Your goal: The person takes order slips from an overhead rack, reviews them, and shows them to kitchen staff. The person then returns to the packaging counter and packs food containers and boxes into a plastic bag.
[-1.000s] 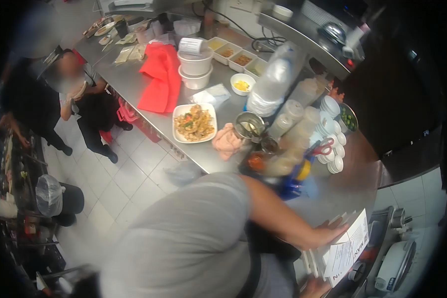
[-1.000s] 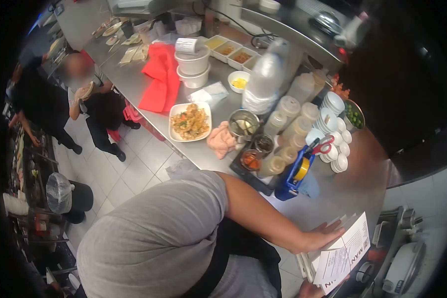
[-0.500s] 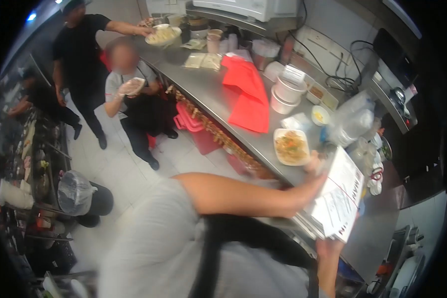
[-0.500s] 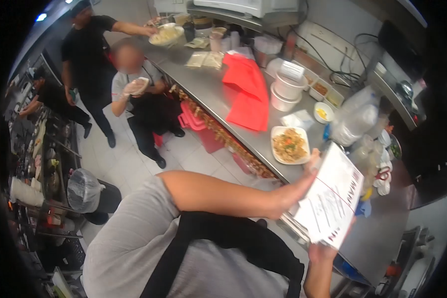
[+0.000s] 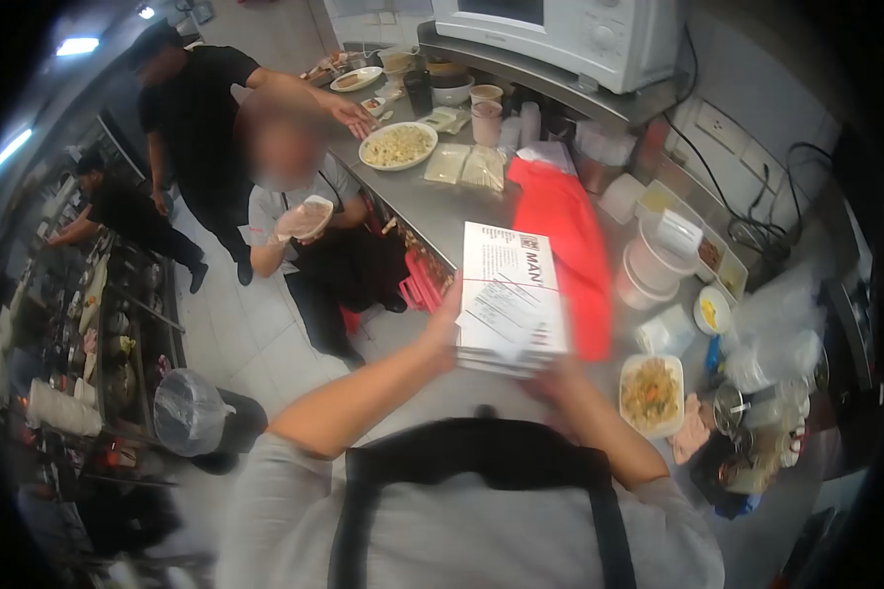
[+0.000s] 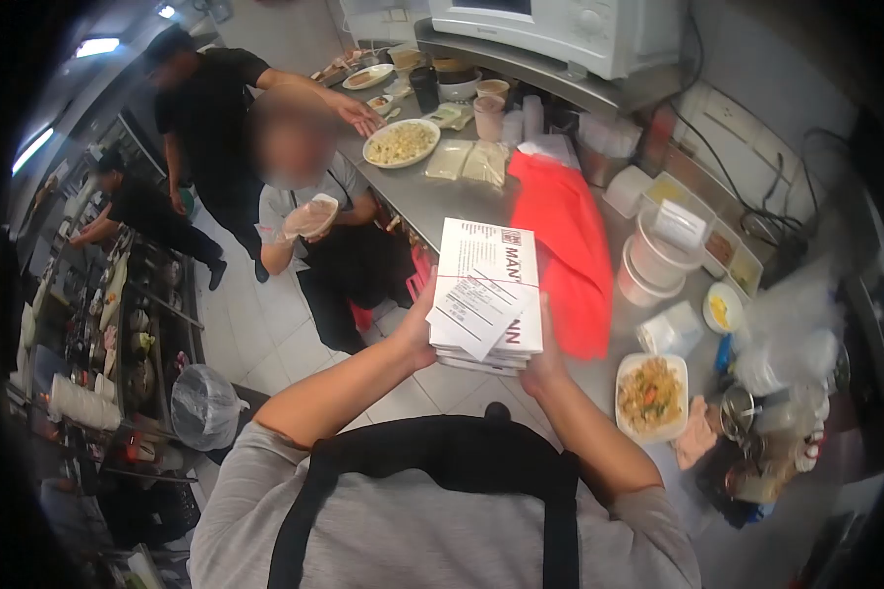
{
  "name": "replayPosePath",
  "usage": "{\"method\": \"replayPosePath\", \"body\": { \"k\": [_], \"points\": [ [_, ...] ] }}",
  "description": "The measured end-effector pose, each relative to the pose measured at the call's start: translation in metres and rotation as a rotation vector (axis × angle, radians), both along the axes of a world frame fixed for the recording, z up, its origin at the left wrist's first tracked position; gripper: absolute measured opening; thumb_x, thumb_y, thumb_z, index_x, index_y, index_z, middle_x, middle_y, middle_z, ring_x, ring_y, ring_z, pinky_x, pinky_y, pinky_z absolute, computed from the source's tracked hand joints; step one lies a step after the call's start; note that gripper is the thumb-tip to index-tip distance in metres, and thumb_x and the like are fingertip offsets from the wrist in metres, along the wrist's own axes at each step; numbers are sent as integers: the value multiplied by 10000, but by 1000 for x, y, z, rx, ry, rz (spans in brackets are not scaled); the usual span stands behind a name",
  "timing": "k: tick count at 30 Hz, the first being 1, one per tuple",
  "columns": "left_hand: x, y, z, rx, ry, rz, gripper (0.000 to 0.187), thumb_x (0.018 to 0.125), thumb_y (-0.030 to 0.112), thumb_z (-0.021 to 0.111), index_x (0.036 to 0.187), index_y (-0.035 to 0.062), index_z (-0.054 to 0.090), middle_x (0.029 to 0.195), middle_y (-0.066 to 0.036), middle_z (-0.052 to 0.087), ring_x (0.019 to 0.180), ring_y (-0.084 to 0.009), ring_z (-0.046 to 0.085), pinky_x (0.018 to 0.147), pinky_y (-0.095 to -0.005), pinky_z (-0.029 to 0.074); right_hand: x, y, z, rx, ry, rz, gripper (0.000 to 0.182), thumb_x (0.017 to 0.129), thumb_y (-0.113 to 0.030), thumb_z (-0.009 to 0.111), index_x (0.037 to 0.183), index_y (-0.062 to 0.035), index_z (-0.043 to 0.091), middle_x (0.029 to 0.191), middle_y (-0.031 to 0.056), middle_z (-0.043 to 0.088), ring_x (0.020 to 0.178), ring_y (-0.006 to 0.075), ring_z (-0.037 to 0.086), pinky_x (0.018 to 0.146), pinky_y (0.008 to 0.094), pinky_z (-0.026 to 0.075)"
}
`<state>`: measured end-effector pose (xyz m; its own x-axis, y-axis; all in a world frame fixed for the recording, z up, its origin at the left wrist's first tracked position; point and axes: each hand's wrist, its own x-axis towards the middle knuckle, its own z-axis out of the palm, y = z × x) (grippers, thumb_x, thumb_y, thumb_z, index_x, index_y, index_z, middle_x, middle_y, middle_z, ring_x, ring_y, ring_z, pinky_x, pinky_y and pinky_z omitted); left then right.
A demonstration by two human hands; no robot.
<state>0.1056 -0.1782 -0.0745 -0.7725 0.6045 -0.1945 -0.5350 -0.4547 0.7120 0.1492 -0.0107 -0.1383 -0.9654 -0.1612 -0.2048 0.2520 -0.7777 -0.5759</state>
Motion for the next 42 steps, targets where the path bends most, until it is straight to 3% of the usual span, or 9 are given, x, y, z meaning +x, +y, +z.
{"method": "replayPosePath", "body": {
  "k": [15, 20, 23, 25, 27, 29, 33, 39, 42],
  "points": [
    [-314, -50, -79, 85, -46, -60, 706, 887, 606, 336, 1320, 53, 403, 1285, -117, 501, 1126, -282, 520, 966, -410, 414, -314, -52, -68, 288, 10, -170, 642, 905, -559, 362, 1340, -89, 397, 1260, 126, 521, 1086, 266, 555, 917, 349, 439],
    [-355, -68, -106, 35, -64, 31, 667, 909, 580, 305, 1316, 61, 407, 1296, -114, 492, 1165, -286, 489, 977, -415, 395, -285, -15, -21, 1025, 213, -332, 460, 841, -243, 587, 1273, -115, 498, 1273, 169, 479, 1202, 250, 443, 1018, 387, 300],
    [-323, -96, -141, -228, 14, 250, 579, 942, 506, 292, 1267, 50, 438, 1257, -104, 521, 1133, -283, 511, 912, -423, 435, -217, -1, 22, 2166, 378, -737, 451, 769, -192, 626, 1214, -163, 560, 1152, 148, 562, 1179, 206, 468, 1033, 424, 257],
    [-273, -110, -147, -475, 376, -149, 531, 953, 466, 310, 1251, 49, 445, 1205, -121, 545, 1089, -265, 536, 873, -398, 445, -204, 20, -5, 2314, 194, -800, 305, 725, -165, 648, 1030, -158, 642, 963, 104, 633, 1039, 201, 552, 962, 461, 310],
    [-242, -101, -148, -895, 849, -727, 552, 955, 477, 313, 1279, 43, 423, 1132, -169, 568, 1033, -265, 558, 882, -376, 440, -187, 51, -34, 2236, -31, -551, 225, 737, -148, 647, 961, -130, 647, 949, 101, 631, 974, 239, 574, 895, 447, 376],
    [-207, -68, -124, -199, 150, -779, 545, 938, 471, 388, 1363, 143, 296, 1249, -175, 492, 1172, -279, 461, 959, -393, 381, -168, 42, -14, 1911, 18, -833, 143, 764, -133, 630, 901, -93, 638, 902, 106, 630, 887, 267, 591, 797, 415, 427],
    [-204, 20, -67, 66, -477, -380, 533, 922, 359, 497, 1349, 106, 303, 1204, -139, 515, 1167, -264, 456, 989, -398, 353, -104, -14, 8, 1761, 134, -977, 74, 803, -104, 616, 863, -63, 631, 816, 111, 621, 755, 277, 607, 652, 350, 473],
    [-197, 62, -57, 92, 265, -371, 343, 800, -46, 596, 1127, 22, 516, 1092, -59, 575, 1033, -174, 549, 901, -322, 439, -48, -45, 22, 1636, 190, -469, 162, 753, -84, 692, 900, -39, 641, 740, 77, 586, 698, 175, 585, 629, 277, 455],
    [-191, 65, -63, 8, 449, -424, 328, 804, -51, 583, 1119, 21, 524, 1067, -54, 582, 1004, -156, 559, 879, -313, 453, -52, -23, 36, 1197, 50, -770, 311, 736, -116, 722, 1022, -50, 617, 782, 33, 562, 703, 122, 545, 653, 241, 431]
  ]
}}
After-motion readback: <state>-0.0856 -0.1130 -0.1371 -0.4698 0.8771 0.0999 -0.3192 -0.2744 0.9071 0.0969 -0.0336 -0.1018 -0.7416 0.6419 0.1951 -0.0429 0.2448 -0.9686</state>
